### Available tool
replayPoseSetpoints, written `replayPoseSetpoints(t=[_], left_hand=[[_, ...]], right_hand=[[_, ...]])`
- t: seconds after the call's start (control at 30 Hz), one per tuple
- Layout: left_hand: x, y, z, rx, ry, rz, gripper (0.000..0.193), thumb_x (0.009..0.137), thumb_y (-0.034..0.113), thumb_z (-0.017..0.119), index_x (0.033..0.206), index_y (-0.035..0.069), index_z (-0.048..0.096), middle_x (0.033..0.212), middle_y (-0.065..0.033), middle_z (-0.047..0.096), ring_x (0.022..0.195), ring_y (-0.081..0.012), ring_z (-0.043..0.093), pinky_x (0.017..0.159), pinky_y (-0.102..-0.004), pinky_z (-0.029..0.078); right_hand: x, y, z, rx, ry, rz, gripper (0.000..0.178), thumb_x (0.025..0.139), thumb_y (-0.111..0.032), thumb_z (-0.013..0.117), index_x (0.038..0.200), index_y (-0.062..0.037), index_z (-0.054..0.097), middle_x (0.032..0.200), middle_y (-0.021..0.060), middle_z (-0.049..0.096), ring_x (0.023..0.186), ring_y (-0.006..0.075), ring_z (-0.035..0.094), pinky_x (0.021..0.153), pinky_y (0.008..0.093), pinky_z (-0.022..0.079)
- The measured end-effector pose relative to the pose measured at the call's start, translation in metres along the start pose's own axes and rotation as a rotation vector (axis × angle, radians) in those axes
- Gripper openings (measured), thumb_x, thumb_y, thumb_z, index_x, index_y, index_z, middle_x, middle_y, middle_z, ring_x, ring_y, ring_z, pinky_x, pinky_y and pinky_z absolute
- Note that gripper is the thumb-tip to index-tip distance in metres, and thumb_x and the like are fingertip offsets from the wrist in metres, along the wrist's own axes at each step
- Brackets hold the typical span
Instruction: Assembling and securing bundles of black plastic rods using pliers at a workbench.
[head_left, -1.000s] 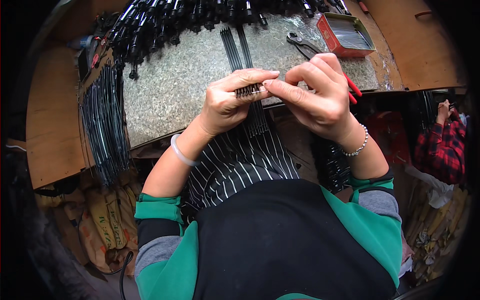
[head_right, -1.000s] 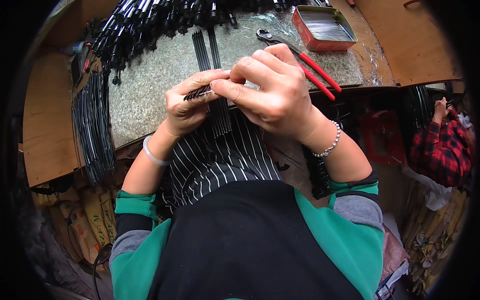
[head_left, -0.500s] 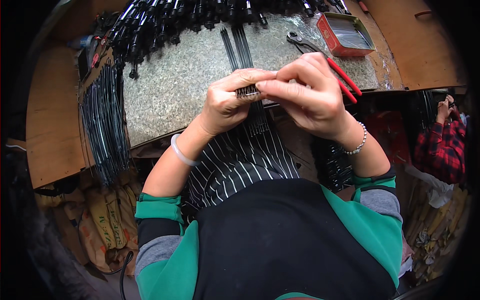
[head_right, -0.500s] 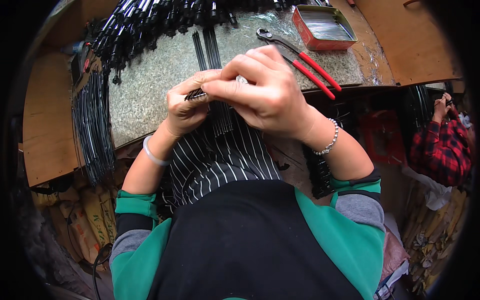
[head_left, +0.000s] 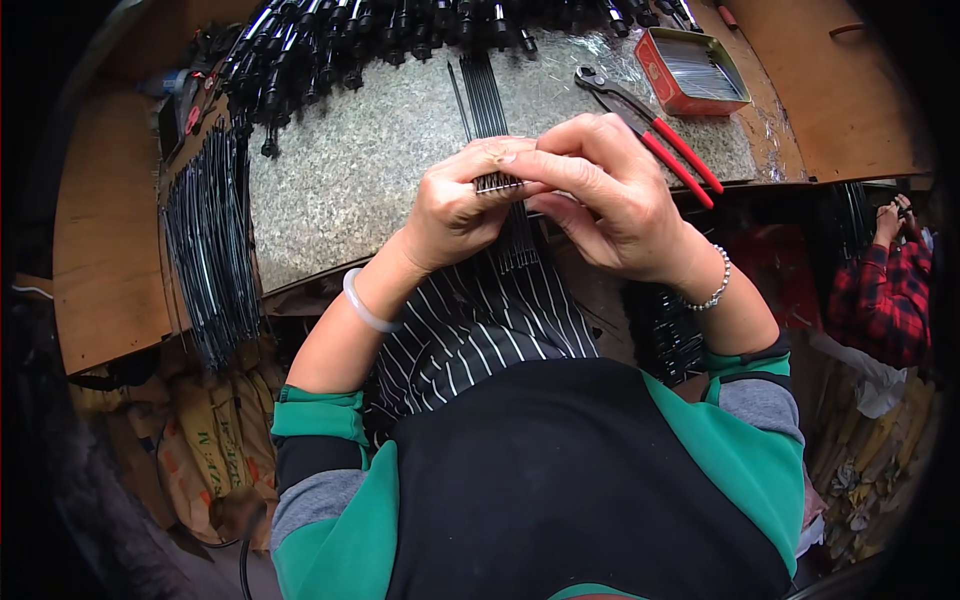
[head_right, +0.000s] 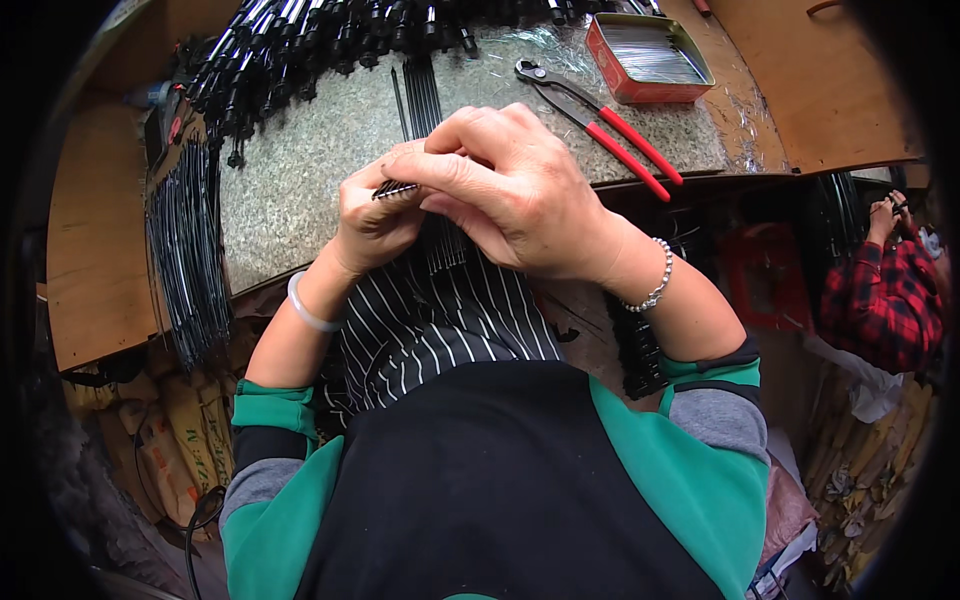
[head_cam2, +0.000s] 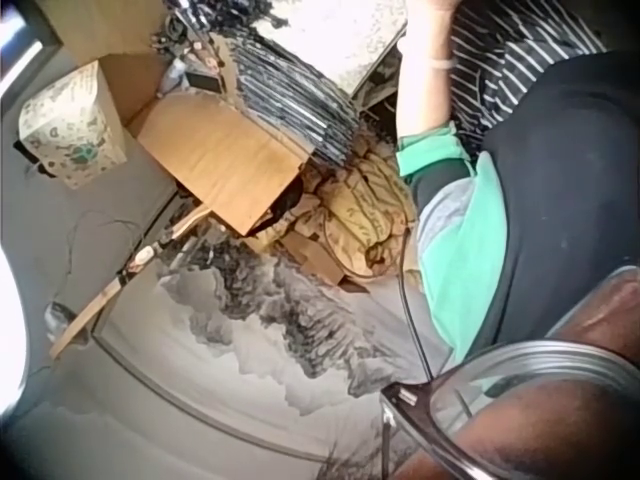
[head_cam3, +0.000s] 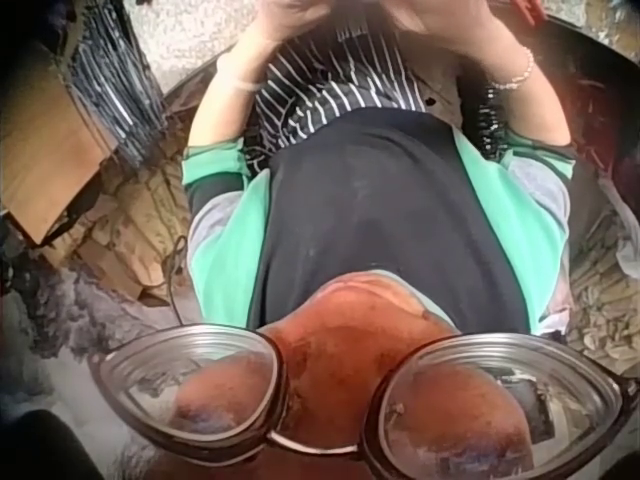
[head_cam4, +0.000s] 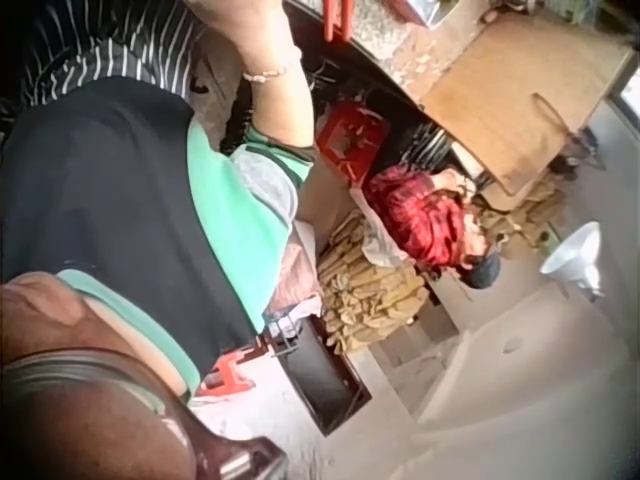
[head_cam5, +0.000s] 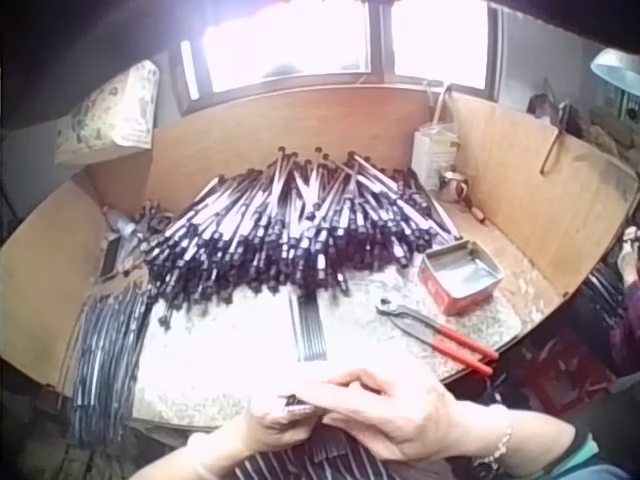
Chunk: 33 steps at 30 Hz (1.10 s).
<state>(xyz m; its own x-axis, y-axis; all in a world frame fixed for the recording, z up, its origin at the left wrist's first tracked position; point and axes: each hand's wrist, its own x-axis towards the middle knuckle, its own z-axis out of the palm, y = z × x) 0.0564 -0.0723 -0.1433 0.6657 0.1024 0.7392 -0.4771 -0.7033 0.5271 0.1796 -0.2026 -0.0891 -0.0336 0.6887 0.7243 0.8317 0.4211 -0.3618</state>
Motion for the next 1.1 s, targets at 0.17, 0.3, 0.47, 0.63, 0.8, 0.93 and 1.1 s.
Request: replayPoseSetpoints(t=[0.17, 0.3, 0.47, 0.63, 0.8, 0.93, 1.1], left_hand=[[0.001, 0.004, -0.003, 0.01, -0.032, -0.02, 0.024, 0.066, -0.001, 0.065, 0.09, 0.004, 0.064, 0.101, -0.0139, 0.062, 0.094, -0.0311, 0.061, 0.082, -0.0377, 0.049], [0.011, 0.015, -0.008, 0.068, -0.177, -0.055, 0.029, 0.065, 0.004, 0.068, 0.094, 0.004, 0.062, 0.109, -0.0148, 0.059, 0.101, -0.0324, 0.057, 0.084, -0.0389, 0.048], [0.002, 0.007, -0.024, 0.022, -0.278, -0.067, 0.04, 0.067, 0.013, 0.073, 0.101, 0.001, 0.057, 0.126, -0.0193, 0.047, 0.116, -0.0333, 0.046, 0.092, -0.0417, 0.042], [-0.004, 0.004, -0.013, 0.043, -0.391, -0.272, 0.046, 0.074, 0.013, 0.067, 0.114, 0.003, 0.045, 0.126, -0.0186, 0.044, 0.12, -0.0322, 0.041, 0.101, -0.0389, 0.034], [0.002, 0.014, -0.022, 0.158, -0.644, -0.167, 0.104, 0.053, 0.053, 0.073, 0.129, -0.001, 0.029, 0.132, -0.0225, 0.033, 0.127, -0.0392, 0.028, 0.106, -0.0462, 0.024], [0.002, 0.031, -0.028, 0.229, -0.862, -0.164, 0.132, 0.037, 0.058, 0.076, 0.138, -0.001, 0.016, 0.141, -0.0249, 0.018, 0.131, -0.0424, 0.016, 0.107, -0.0497, 0.018], [-0.029, 0.039, -0.007, 0.587, -0.688, -0.064, 0.081, 0.062, 0.012, 0.066, 0.134, 0.001, 0.03, 0.14, -0.0196, 0.027, 0.13, -0.0385, 0.025, 0.107, -0.0478, 0.021]], right_hand=[[-0.002, 0.002, -0.001, -0.021, -0.051, -0.008, 0.04, 0.066, -0.011, 0.064, 0.106, -0.01, 0.062, 0.087, 0.0042, 0.056, 0.072, 0.0188, 0.053, 0.066, 0.0289, 0.043], [0.003, -0.002, -0.001, -0.164, -0.085, -0.171, 0.034, 0.067, -0.011, 0.064, 0.101, -0.0081, 0.063, 0.084, 0.0051, 0.055, 0.07, 0.0188, 0.053, 0.062, 0.0286, 0.044], [-0.006, -0.009, -0.003, -0.108, -0.162, -0.083, 0.019, 0.067, -0.011, 0.065, 0.084, -0.0069, 0.059, 0.082, 0.0063, 0.052, 0.062, 0.0191, 0.055, 0.052, 0.0289, 0.045], [0.001, -0.012, -0.017, 0.065, -0.26, 0.095, 0.016, 0.07, -0.008, 0.069, 0.081, -0.0034, 0.058, 0.079, 0.0075, 0.056, 0.063, 0.0222, 0.057, 0.055, 0.0302, 0.047], [0.001, 0.092, -0.083, -0.414, -0.057, 0.486, 0.011, 0.073, -0.009, 0.065, 0.08, -0.0013, 0.064, 0.078, 0.0111, 0.062, 0.074, 0.0256, 0.058, 0.068, 0.0333, 0.047], [-0.021, 0.152, -0.112, -0.603, -0.261, 0.604, 0.011, 0.072, -0.011, 0.064, 0.079, -0.0018, 0.064, 0.08, 0.01, 0.061, 0.081, 0.0245, 0.055, 0.074, 0.0337, 0.045], [-0.016, 0.151, -0.112, -0.568, -0.338, 0.573, 0.009, 0.072, -0.011, 0.064, 0.076, -0.0032, 0.063, 0.077, 0.008, 0.058, 0.083, 0.0244, 0.053, 0.076, 0.0343, 0.044]])
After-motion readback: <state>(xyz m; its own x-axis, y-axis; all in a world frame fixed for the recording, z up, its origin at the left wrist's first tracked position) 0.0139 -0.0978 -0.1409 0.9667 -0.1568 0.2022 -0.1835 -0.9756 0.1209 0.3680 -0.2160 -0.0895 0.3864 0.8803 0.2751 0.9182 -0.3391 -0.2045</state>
